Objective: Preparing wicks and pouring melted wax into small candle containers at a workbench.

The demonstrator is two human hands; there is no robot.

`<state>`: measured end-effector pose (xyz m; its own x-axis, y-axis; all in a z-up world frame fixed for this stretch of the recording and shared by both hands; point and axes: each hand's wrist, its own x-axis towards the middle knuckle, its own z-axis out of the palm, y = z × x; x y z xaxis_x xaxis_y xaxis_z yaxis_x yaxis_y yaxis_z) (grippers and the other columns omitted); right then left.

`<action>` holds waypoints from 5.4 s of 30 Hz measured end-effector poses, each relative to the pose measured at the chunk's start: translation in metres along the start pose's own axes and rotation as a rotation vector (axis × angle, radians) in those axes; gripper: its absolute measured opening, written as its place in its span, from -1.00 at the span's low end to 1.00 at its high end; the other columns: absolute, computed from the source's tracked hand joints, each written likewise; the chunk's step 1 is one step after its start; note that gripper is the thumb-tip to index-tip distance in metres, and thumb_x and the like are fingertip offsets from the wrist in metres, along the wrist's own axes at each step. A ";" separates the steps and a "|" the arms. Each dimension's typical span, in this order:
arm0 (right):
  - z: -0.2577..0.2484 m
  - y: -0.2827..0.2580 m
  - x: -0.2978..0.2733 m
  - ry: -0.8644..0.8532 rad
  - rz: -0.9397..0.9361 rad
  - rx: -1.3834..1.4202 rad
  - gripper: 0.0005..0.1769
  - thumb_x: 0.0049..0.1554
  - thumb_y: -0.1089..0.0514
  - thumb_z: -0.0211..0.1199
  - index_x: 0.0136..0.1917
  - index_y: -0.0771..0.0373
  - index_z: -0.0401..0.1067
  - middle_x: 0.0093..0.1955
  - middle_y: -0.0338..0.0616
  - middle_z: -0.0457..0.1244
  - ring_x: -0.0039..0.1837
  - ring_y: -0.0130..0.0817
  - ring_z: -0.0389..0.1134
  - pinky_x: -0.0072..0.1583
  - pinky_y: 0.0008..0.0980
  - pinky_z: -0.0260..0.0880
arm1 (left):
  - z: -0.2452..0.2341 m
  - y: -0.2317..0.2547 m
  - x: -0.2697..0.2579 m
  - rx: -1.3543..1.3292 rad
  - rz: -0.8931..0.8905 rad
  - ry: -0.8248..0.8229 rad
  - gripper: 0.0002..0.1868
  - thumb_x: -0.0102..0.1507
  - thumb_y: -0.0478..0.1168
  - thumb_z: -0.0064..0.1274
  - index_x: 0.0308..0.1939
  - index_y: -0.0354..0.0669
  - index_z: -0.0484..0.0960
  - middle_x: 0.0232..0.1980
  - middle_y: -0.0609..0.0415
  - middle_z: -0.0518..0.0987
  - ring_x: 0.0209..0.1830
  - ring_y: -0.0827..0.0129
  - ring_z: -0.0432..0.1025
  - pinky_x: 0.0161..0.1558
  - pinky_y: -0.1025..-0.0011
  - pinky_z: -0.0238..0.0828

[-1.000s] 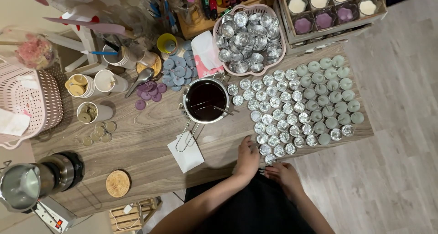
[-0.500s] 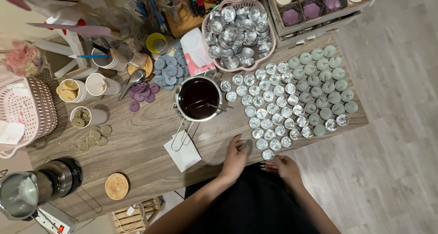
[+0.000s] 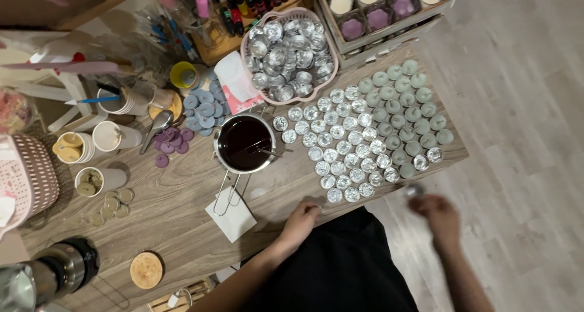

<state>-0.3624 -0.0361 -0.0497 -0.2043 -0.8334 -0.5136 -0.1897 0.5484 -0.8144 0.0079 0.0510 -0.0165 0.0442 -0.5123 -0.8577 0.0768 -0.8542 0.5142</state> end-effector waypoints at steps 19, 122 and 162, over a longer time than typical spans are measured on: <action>-0.044 -0.098 0.131 0.093 0.166 -0.222 -0.73 0.21 0.23 0.23 0.02 0.56 0.41 -0.12 0.13 0.39 -0.14 -0.14 0.46 -0.05 -0.25 0.53 | 0.081 0.037 0.018 0.077 0.004 -0.555 -0.36 0.36 -0.20 -0.24 0.56 0.03 0.15 0.41 0.04 0.46 0.16 0.30 0.51 0.15 0.33 0.41; 0.300 -0.242 0.014 -0.234 -1.092 -0.755 -0.59 0.10 0.21 0.33 0.23 0.21 0.42 0.00 0.13 0.22 0.15 0.10 0.24 0.24 0.02 0.26 | -0.101 0.025 -0.094 0.261 0.107 0.046 -0.58 0.32 -0.17 -0.09 0.24 -0.24 0.41 -0.15 -0.10 0.68 -0.38 0.38 0.48 -0.28 0.39 0.40; 0.312 -0.324 0.085 -0.231 -0.975 -0.861 -0.74 0.18 0.23 0.32 0.12 0.38 0.44 -0.21 0.05 0.36 -0.16 -0.05 0.43 -0.05 -0.09 0.42 | -0.105 0.052 -0.092 0.284 0.258 0.053 -0.61 0.35 -0.20 -0.12 0.23 -0.27 0.42 0.07 -0.16 0.64 -0.18 0.27 0.59 -0.07 0.36 0.53</action>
<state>-0.0189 -0.3059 0.0867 0.5140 -0.8542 0.0785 -0.7278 -0.4827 -0.4871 0.1120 0.0634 0.0892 0.0782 -0.7148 -0.6950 -0.2222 -0.6921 0.6868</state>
